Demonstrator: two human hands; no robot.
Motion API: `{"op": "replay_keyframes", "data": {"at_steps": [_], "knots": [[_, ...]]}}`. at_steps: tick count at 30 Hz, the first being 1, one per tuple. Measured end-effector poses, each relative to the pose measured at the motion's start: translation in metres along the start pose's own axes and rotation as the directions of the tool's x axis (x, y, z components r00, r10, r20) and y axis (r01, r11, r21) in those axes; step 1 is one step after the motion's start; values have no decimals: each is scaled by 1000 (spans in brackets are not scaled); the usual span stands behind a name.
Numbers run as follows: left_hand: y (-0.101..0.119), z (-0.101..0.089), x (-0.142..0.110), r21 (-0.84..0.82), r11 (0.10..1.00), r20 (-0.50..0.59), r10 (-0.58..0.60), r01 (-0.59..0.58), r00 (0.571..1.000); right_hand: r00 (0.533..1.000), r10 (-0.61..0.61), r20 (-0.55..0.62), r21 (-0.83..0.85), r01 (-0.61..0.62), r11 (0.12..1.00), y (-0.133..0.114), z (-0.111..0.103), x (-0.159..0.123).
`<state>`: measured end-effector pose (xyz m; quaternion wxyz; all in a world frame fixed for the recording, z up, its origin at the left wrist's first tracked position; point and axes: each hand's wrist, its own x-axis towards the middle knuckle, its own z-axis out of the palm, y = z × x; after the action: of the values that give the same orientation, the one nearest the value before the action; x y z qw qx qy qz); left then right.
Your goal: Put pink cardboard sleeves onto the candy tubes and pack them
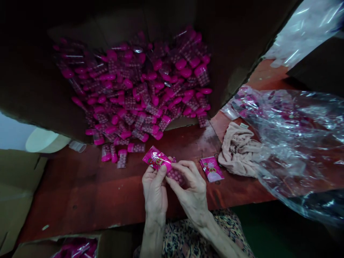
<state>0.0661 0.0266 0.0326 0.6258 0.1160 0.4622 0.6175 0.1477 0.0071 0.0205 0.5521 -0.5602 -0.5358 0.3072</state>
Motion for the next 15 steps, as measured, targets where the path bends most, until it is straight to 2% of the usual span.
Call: {"op": "replay_keyframes", "data": {"at_steps": [5, 9, 12, 15], "knots": [[1, -7, 1, -39, 994, 156, -95, 102, 983, 982, 178, 63, 247, -188, 951, -3, -6, 5], [-1, -9, 1, -75, 986, 235, -127, 149, 964, 972, 212, 99, 358, -234, 904, 0, -5, 6], [-1, -8, 2, -73, 982, 204, -157, 175, 966, 980, 191, 48, 310, -196, 930, 3, -2, 2], [0, -8, 5, -59, 981, 136, -174, 183, 975, 972, 227, 53, 275, -233, 933, 6, -2, -2]]}}
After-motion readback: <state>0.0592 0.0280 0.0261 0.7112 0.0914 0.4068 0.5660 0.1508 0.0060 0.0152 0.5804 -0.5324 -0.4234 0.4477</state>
